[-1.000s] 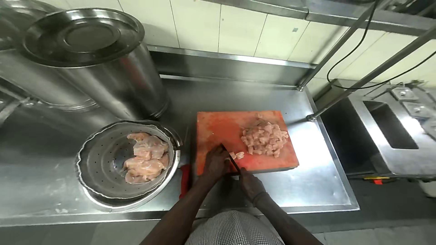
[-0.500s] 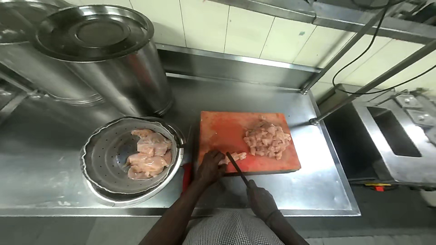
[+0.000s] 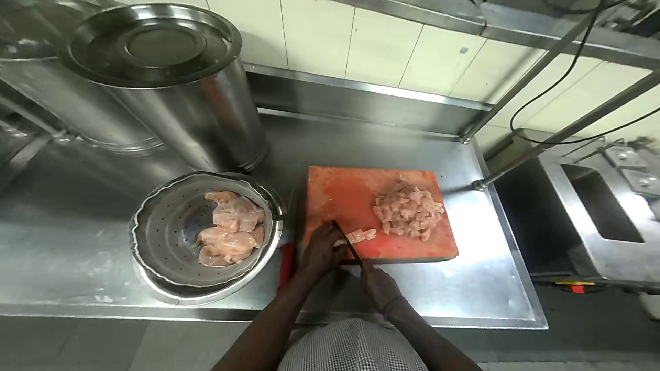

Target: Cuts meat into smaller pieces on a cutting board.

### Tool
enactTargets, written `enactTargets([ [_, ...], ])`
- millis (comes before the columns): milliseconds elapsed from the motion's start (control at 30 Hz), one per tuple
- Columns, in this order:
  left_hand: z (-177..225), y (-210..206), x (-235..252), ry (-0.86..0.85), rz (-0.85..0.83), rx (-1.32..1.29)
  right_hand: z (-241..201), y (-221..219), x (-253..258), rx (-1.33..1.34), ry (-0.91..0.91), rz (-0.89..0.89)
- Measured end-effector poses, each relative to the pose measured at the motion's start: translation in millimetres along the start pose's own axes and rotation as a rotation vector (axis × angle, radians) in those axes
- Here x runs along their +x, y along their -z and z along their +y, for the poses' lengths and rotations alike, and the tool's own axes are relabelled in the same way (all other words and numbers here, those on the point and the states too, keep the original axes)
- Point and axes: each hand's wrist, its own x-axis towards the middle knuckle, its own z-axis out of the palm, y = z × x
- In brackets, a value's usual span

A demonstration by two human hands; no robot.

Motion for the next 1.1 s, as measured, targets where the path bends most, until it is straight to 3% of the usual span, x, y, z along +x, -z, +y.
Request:
enactTargets([
  [233,2.3,13.2,-14.8,0.031,0.053,-0.113,56.9,-27.5,-40.4,0.044,-0.085,-0.114],
  [333,-1.6,14.4,-22.2,0.051,0.101,-0.182,62.0,-21.5,-47.7,0.075,-0.051,-0.074],
  [500,-0.7,12.2,-22.1,0.023,0.146,-0.157,38.4,-1.4,-43.9,0.111,0.011,0.02],
  [867,-1.7,7.5,-17.5,0.02,0.086,-0.054,4.3,15.7,-40.0,-0.006,-0.038,-0.096],
  [1100,-3.3,4.3,-13.3,0.025,0.065,-0.038,-22.2,5.5,3.2,-0.034,0.017,0.006],
])
